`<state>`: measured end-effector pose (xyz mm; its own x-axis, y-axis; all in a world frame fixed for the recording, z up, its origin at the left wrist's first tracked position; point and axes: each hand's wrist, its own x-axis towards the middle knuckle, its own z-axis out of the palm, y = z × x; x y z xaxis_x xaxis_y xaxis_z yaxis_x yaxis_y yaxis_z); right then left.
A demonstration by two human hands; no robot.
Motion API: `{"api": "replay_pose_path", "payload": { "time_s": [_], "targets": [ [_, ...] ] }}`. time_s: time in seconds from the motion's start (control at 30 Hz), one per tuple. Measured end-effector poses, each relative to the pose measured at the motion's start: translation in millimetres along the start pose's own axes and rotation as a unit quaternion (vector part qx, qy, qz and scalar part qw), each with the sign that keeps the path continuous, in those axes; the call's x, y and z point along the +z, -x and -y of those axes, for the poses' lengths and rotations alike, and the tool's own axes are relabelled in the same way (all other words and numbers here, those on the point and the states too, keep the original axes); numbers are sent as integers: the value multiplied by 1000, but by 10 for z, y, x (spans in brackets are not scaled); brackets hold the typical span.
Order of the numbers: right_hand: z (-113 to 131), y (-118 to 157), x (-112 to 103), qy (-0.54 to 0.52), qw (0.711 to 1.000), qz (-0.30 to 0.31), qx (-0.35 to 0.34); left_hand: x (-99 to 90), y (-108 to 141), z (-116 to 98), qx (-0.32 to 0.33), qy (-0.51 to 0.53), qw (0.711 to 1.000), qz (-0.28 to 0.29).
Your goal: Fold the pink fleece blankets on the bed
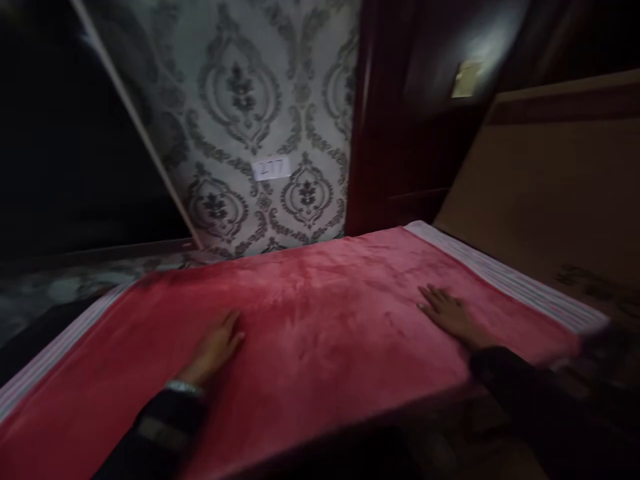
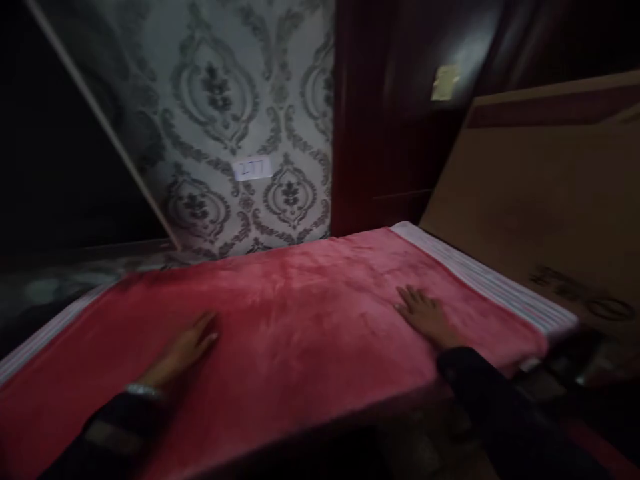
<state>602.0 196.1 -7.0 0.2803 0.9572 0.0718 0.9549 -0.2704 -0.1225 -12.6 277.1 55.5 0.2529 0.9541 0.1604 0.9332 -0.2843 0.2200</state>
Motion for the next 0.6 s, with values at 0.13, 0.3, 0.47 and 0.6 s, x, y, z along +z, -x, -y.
{"api": "replay_pose_path", "payload": {
  "time_s": [0.13, 0.3, 0.47, 0.6],
  "targets": [
    [-110, -368, -285, -170, 985, 8, 6, 368, -214, -645, 107, 7, 994, 22],
    [-446, -929, -661, -197, 971, -79, 110, 614, -428, -1125, 152, -10, 988, 15],
    [-653, -1554, -733, -167, 970, -94, 147, 908, -487, -1177, 165, -34, 983, -72],
    [-683, -2021, -620, -146, 970, -77, 178, 1004, -419, -1121, 204, -46, 966, -150]
  ]
}}
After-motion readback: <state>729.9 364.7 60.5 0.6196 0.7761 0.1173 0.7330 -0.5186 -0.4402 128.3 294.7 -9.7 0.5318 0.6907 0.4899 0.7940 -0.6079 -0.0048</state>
